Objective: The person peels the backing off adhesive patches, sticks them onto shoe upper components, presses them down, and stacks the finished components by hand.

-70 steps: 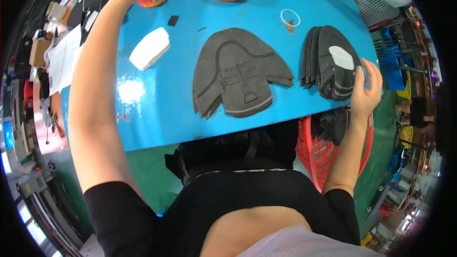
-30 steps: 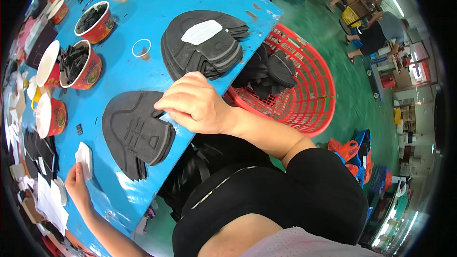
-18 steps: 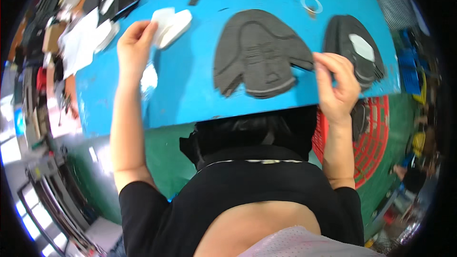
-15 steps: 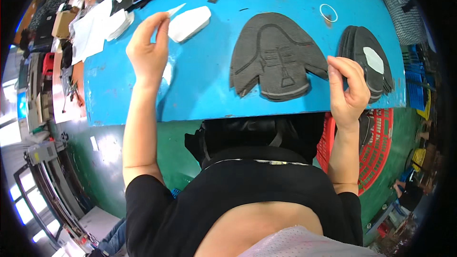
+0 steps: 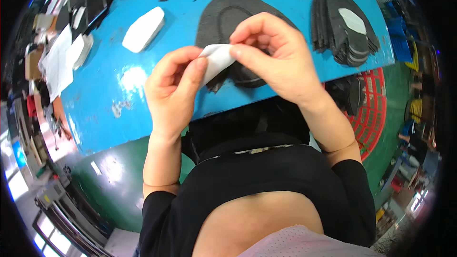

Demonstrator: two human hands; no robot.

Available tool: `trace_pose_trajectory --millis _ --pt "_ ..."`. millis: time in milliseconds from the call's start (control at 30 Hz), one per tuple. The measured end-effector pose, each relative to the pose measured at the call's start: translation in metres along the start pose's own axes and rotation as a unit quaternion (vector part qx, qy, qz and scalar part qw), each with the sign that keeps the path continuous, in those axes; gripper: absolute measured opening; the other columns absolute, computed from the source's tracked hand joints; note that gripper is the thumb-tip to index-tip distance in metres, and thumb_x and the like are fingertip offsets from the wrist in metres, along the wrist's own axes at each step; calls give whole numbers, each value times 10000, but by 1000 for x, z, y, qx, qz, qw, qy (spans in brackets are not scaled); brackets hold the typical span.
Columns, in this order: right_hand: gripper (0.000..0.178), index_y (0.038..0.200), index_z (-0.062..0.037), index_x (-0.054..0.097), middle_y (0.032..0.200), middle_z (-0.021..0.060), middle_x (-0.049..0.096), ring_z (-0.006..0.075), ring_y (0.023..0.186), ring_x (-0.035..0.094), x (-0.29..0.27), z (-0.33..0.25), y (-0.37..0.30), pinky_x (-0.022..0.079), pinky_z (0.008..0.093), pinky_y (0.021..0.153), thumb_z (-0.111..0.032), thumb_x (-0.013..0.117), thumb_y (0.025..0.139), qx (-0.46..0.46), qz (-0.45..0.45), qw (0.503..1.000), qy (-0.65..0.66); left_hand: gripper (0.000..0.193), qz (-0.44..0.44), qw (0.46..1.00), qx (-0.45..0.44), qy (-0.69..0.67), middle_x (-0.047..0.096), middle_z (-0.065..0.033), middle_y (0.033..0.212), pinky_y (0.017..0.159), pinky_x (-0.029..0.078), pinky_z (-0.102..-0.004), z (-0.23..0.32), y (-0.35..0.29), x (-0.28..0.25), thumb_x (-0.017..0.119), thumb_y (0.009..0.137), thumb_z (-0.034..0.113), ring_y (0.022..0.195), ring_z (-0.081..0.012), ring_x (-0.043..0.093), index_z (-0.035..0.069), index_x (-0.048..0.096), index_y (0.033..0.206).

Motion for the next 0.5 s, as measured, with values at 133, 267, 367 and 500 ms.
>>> trace_pose_trajectory --millis 133,267,367,500 --pt "198 931 -21 471 863 49 575 76 770 553 6 10 -17 458 206 688 54 602 803 -50 52 997 13 237 39 960 183 208 618 -80 904 640 463 -210 -5 -11 7 679 760 13 792 -126 579 0 601 983" --pt "254 934 -22 434 899 85 564 124 842 589 17 10 -34 489 255 750 90 606 785 -123 34 992 -2 409 -20 966 190 174 607 -163 1023 759 486 -322 -7 -29 23 698 674 -48 888 -240 592 -27 583 1066" --pt "261 922 -30 431 889 74 564 119 842 589 23 17 -36 486 246 756 81 621 782 -83 30 992 95 386 -21 963 197 180 607 -175 1048 785 486 -323 -16 -32 18 673 691 -61 915 -251 600 -33 588 1067" --pt "283 923 -51 418 822 54 569 112 829 584 17 26 -35 487 233 736 85 622 781 -37 30 980 193 364 -46 948 218 226 610 -177 1048 794 486 -303 -9 -30 26 649 710 -70 957 -253 605 -42 593 1069"
Point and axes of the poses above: each hand's wrist, its own y-axis towards the middle knuckle, its own x-axis out of the palm, z = x × y, the point moved 2 cm from there along y, towards the middle knuckle
